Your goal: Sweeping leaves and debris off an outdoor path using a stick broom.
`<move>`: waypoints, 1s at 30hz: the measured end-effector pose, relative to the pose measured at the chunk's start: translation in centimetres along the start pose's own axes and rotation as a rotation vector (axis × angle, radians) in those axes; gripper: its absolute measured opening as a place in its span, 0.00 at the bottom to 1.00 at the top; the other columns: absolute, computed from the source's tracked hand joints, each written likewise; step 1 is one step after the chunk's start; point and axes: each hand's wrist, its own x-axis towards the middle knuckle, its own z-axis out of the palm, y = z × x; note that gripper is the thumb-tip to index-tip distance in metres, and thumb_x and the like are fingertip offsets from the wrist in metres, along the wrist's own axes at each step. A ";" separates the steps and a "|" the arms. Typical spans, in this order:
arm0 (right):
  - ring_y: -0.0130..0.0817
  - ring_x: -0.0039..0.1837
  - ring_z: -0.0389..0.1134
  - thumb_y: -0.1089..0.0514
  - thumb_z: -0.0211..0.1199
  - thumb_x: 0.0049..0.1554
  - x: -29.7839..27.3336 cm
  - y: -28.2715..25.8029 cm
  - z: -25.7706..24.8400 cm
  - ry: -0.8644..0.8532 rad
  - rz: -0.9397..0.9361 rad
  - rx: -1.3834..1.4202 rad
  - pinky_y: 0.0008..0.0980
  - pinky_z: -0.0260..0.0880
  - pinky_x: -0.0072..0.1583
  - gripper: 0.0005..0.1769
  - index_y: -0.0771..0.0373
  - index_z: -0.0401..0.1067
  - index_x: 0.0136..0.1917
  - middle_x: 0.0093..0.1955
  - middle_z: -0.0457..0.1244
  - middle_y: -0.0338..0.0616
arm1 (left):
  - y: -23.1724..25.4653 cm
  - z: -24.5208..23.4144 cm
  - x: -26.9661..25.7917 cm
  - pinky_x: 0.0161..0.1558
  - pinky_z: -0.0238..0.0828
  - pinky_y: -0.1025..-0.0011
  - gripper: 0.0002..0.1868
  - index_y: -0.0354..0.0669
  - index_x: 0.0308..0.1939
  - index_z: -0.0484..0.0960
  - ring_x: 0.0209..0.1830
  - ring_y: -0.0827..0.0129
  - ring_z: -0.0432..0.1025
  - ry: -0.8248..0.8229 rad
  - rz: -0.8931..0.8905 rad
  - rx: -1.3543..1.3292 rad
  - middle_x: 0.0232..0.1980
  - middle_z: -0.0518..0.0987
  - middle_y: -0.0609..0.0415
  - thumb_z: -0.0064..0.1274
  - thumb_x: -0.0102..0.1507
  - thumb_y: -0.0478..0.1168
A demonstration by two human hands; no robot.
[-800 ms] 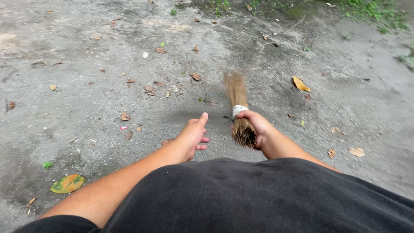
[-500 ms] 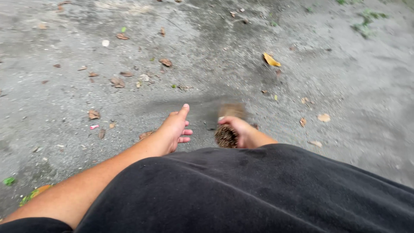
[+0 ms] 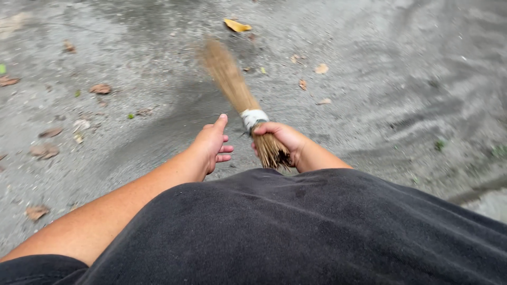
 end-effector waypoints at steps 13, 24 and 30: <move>0.46 0.50 0.71 0.49 0.51 0.56 1.0 -4.7 -14.4 0.360 0.004 0.493 0.48 0.76 0.50 0.19 0.64 0.71 0.52 0.45 0.70 0.52 | 4.8 12.4 5.6 0.46 0.77 0.59 0.35 0.49 0.72 0.61 0.47 0.63 0.72 -0.072 -0.031 0.049 0.59 0.72 0.50 0.37 0.68 0.65; 0.37 0.40 0.71 0.47 0.59 0.57 -5.8 -17.2 -15.6 -0.424 0.179 0.238 0.33 0.76 0.41 0.22 0.69 0.70 0.53 0.44 0.68 0.52 | 12.8 22.2 6.2 0.47 0.70 0.57 0.27 0.52 0.61 0.66 0.55 0.63 0.68 0.191 0.123 -0.034 0.58 0.73 0.53 0.40 0.66 0.62; 0.39 0.42 0.71 0.49 0.60 0.57 -6.5 -17.5 -20.3 -0.138 -0.058 0.206 0.37 0.78 0.43 0.21 0.69 0.69 0.55 0.45 0.68 0.53 | 15.7 25.4 10.0 0.44 0.73 0.63 0.30 0.50 0.63 0.67 0.45 0.67 0.68 0.079 0.150 0.027 0.52 0.74 0.49 0.40 0.68 0.66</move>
